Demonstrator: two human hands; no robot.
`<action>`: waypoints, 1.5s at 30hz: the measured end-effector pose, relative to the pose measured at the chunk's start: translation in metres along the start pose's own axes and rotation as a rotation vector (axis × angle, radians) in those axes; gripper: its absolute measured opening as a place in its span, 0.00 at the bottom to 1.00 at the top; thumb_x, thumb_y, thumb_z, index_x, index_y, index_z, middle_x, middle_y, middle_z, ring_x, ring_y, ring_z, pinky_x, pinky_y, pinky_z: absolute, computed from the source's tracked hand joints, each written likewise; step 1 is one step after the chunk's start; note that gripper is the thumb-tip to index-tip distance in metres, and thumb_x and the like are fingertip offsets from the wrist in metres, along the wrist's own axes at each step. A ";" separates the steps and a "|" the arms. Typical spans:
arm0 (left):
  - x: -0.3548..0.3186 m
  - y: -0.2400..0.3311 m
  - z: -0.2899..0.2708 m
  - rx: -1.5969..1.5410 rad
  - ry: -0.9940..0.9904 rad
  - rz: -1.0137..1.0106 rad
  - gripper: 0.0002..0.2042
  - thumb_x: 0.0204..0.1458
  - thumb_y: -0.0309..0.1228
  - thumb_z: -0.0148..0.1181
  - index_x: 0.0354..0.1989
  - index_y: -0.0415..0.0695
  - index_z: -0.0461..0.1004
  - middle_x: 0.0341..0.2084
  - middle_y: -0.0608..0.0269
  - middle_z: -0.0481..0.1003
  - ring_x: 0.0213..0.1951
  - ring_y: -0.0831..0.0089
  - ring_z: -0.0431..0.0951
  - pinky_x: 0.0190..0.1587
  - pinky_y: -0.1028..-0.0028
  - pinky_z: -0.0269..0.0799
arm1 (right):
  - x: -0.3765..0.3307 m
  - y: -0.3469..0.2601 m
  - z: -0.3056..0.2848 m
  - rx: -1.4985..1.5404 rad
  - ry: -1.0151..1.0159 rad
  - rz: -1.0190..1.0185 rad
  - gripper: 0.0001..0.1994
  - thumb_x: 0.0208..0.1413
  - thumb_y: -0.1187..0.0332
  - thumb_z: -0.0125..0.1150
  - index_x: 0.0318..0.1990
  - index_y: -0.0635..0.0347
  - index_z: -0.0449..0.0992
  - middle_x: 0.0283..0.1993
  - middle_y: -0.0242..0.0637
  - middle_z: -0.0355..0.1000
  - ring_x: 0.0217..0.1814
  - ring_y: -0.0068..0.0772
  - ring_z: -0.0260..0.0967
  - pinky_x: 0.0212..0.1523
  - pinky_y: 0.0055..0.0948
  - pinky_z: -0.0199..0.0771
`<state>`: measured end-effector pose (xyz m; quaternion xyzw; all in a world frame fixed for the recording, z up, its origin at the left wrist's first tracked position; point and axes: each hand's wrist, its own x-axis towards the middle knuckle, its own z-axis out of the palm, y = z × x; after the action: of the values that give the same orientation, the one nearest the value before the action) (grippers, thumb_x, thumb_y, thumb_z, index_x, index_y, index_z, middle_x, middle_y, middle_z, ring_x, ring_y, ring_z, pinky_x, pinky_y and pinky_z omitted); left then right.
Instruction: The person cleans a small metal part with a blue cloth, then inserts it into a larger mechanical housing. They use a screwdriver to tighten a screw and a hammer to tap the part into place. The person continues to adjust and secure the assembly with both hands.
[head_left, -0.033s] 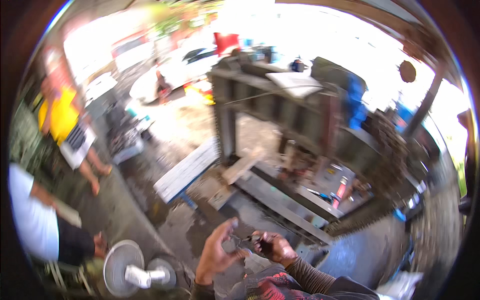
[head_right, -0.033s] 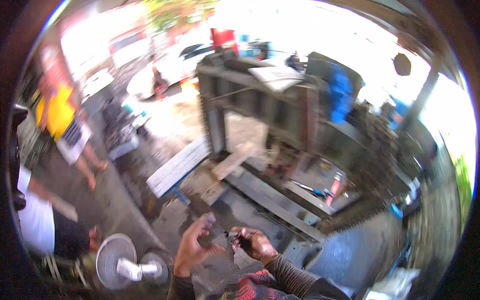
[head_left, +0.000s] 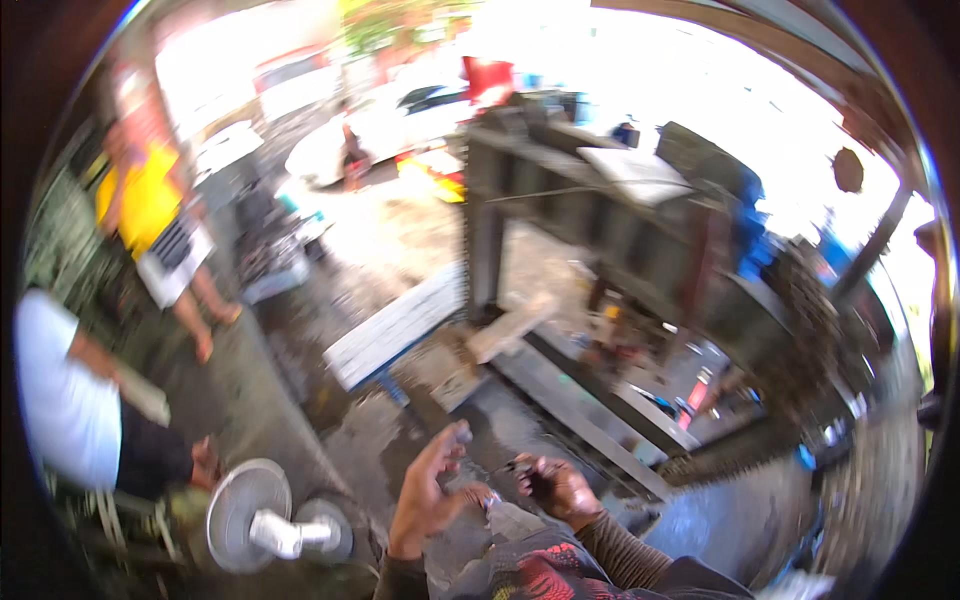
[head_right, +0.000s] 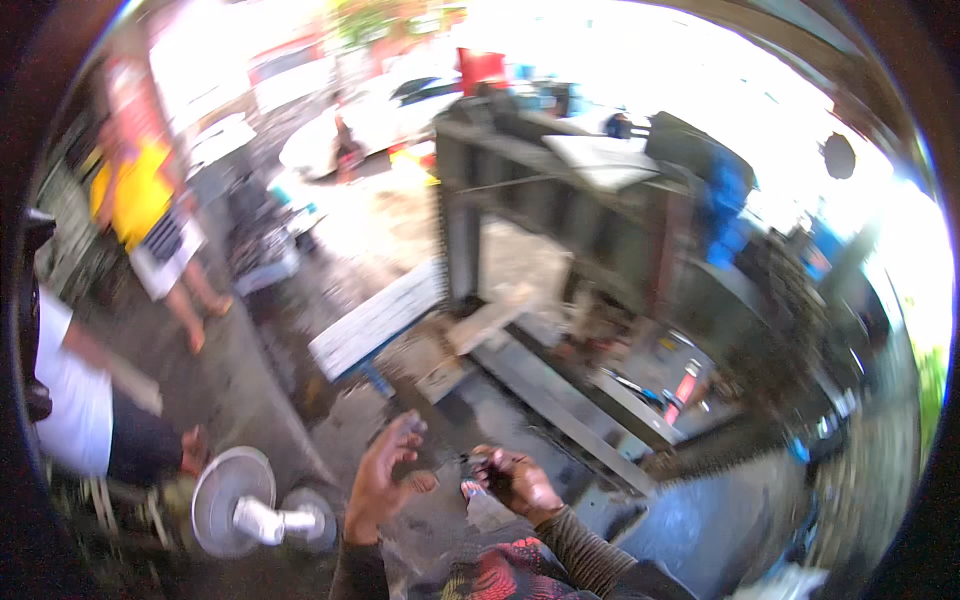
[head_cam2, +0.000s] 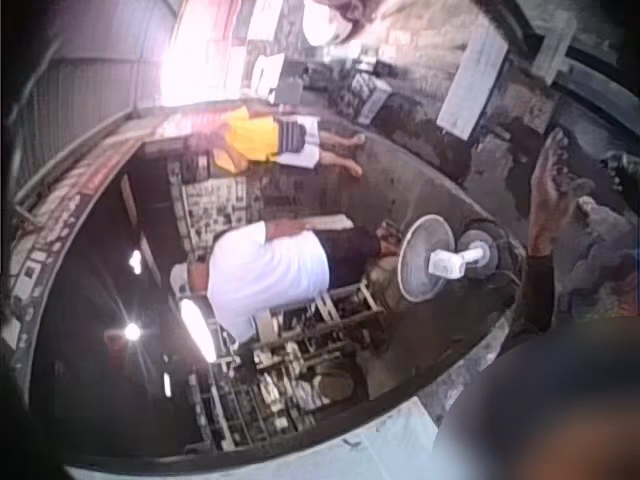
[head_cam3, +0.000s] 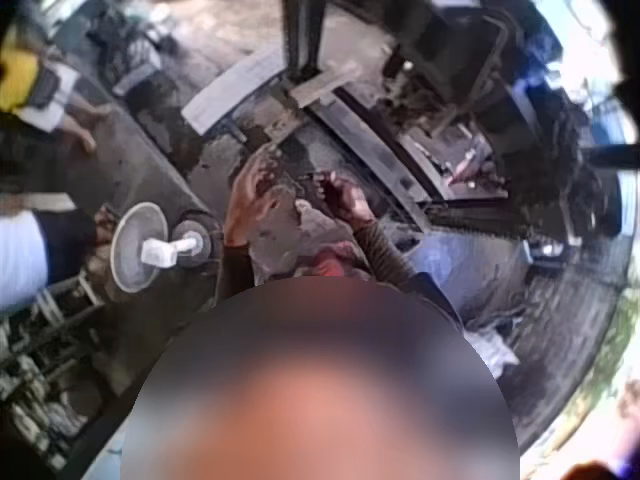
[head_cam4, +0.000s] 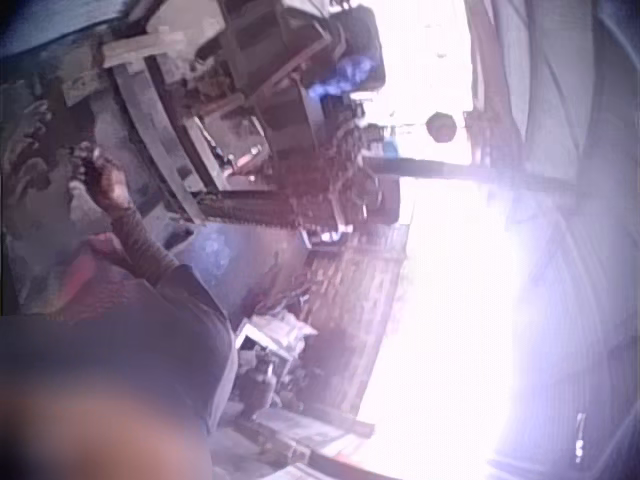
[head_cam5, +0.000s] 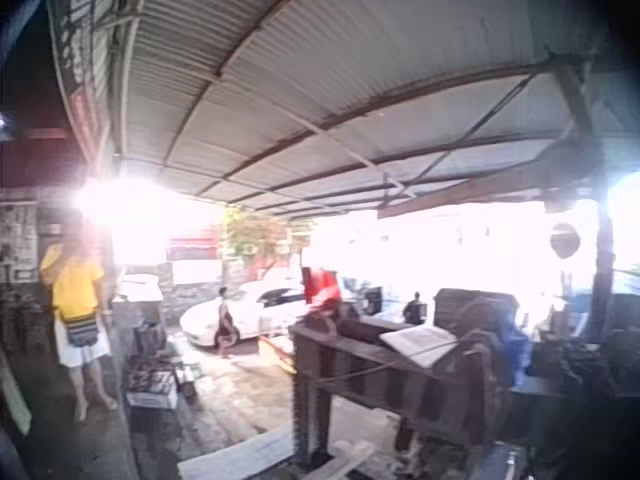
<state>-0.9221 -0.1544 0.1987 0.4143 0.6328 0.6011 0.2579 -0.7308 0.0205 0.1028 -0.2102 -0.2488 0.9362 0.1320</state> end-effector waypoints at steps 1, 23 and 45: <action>0.006 -0.014 -0.030 -0.185 0.120 -0.061 0.40 0.52 0.33 0.79 0.74 0.45 0.66 0.64 0.53 0.75 0.59 0.60 0.78 0.54 0.60 0.78 | 0.027 -0.004 0.010 -0.030 -0.038 -0.029 0.19 0.70 0.60 0.64 0.56 0.70 0.78 0.48 0.41 0.79 0.44 0.33 0.75 0.48 0.34 0.76; 0.005 -0.202 -0.520 -0.794 1.376 -0.104 0.45 0.68 0.69 0.41 0.79 0.43 0.56 0.67 0.50 0.69 0.62 0.57 0.73 0.64 0.56 0.68 | 0.575 0.223 0.405 -0.311 -0.410 0.584 0.18 0.75 0.59 0.57 0.58 0.66 0.78 0.46 0.36 0.79 0.43 0.30 0.76 0.45 0.31 0.78; 0.207 -0.234 -1.324 -0.820 1.834 -0.296 0.39 0.69 0.64 0.46 0.68 0.38 0.69 0.50 0.54 0.82 0.47 0.64 0.83 0.52 0.62 0.78 | 1.038 0.539 0.961 -0.274 -0.400 1.055 0.19 0.74 0.59 0.58 0.56 0.72 0.77 0.48 0.50 0.79 0.43 0.43 0.78 0.47 0.41 0.82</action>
<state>-2.1726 -0.6908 0.1977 -0.4096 0.3768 0.8201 -0.1328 -2.1594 -0.4623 0.2384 -0.1397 -0.2494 0.8562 -0.4304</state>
